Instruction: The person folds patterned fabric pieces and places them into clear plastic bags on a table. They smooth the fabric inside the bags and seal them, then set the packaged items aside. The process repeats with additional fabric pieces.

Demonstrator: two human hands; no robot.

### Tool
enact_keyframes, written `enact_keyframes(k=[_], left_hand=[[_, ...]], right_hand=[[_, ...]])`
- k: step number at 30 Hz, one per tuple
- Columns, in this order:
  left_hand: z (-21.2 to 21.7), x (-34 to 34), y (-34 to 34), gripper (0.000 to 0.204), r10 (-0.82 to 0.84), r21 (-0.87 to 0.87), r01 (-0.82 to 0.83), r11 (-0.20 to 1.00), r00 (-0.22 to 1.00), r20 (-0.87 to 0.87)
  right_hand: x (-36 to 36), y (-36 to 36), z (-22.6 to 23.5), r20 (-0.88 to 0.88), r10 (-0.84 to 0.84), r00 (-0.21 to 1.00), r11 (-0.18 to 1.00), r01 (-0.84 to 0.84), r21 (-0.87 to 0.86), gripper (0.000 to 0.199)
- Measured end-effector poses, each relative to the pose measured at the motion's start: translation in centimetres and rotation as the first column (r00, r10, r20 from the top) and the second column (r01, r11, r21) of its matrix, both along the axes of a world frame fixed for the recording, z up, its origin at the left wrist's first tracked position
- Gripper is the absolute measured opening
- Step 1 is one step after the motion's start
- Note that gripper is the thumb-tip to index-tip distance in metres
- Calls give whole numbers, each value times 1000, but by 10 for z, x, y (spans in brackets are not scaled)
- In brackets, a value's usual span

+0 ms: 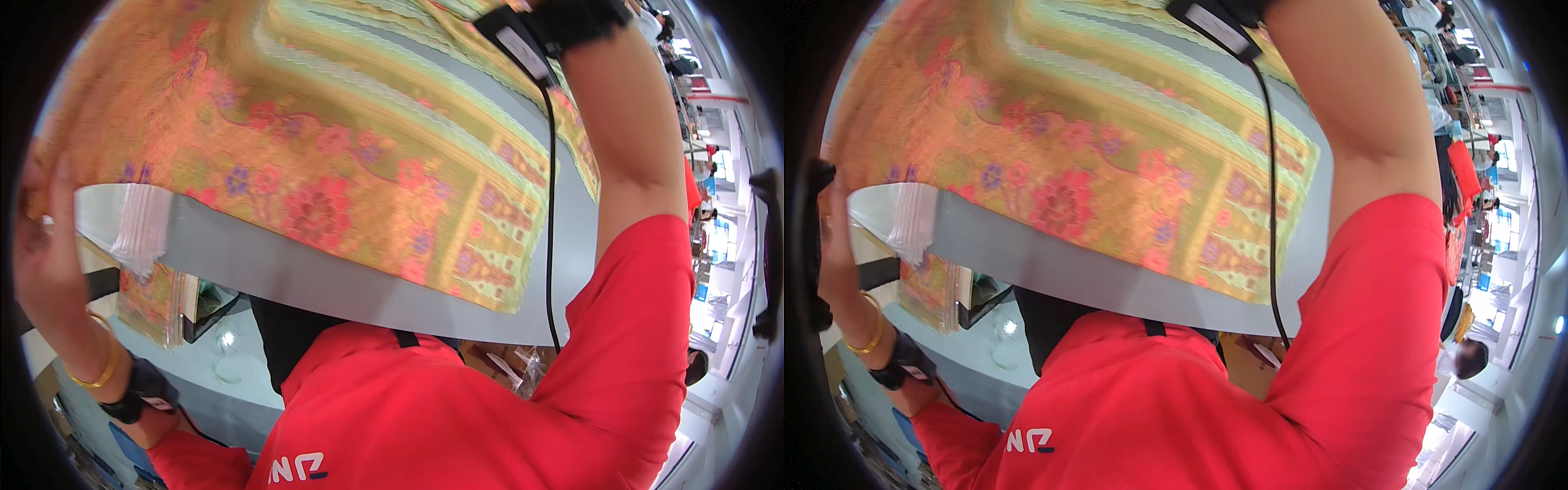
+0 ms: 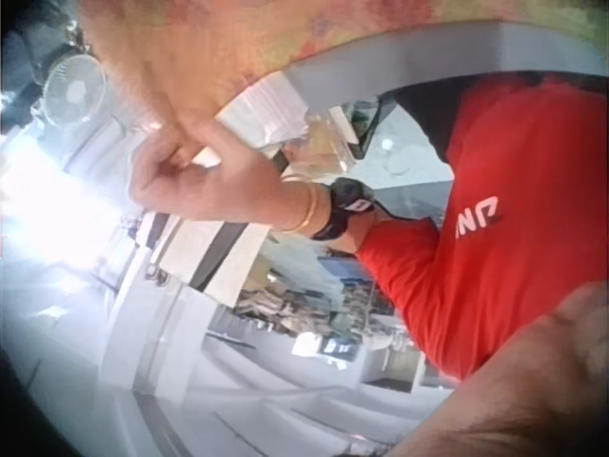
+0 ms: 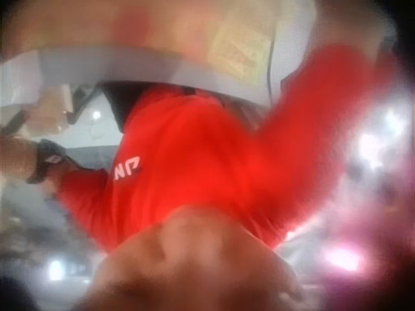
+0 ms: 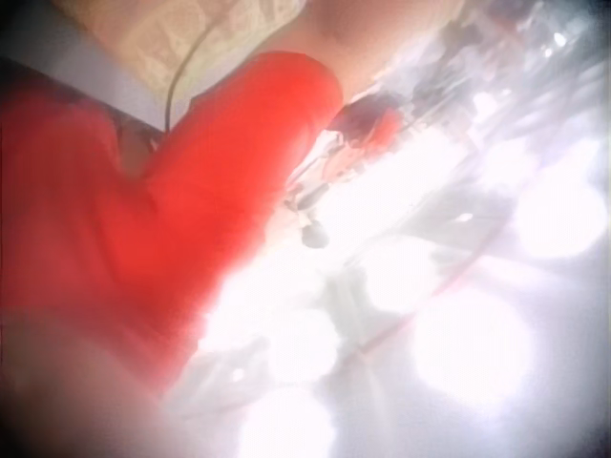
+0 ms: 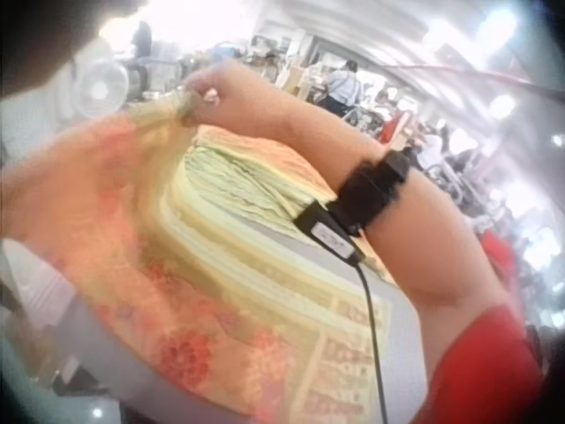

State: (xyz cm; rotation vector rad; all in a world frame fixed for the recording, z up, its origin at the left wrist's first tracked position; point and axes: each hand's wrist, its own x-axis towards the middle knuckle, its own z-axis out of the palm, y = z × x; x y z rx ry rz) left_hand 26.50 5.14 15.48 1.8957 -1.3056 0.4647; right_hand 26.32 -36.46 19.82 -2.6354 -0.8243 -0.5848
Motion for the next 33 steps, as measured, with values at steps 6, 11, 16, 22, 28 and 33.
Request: enact_keyframes(k=[6, 11, 16, 22, 28, 33], left_hand=[[-50, -156, -77, 33, -323, 169, 332, 928, 943, -76], [-119, -237, -132, 22, -576, 254, 634, 731, 772, -269], [-158, -271, -154, 24, -594, 323, 693, 644, 720, -360], [-160, -280, -160, 19, -654, 427, 696, 577, 707, -269], [-153, -275, -157, 30, -615, 368, 704, 607, 710, -344], [-142, -187, -104, 23, -150, 233, 205, 951, 961, -231]], right_hand=[[-196, -49, -45, 58, -163, 985, 954, 172, -245, 21], [-308, -60, -147, -34, -423, 905, 853, 386, -352, 29], [-354, -67, -203, -6, -465, 885, 853, 446, -271, 23], [-356, -76, -205, 48, -442, 896, 844, 433, -317, 20], [-363, -82, -201, 110, -575, 811, 748, 576, -329, 16], [-306, -90, -193, -96, -621, 778, 784, 612, -108, 16]])
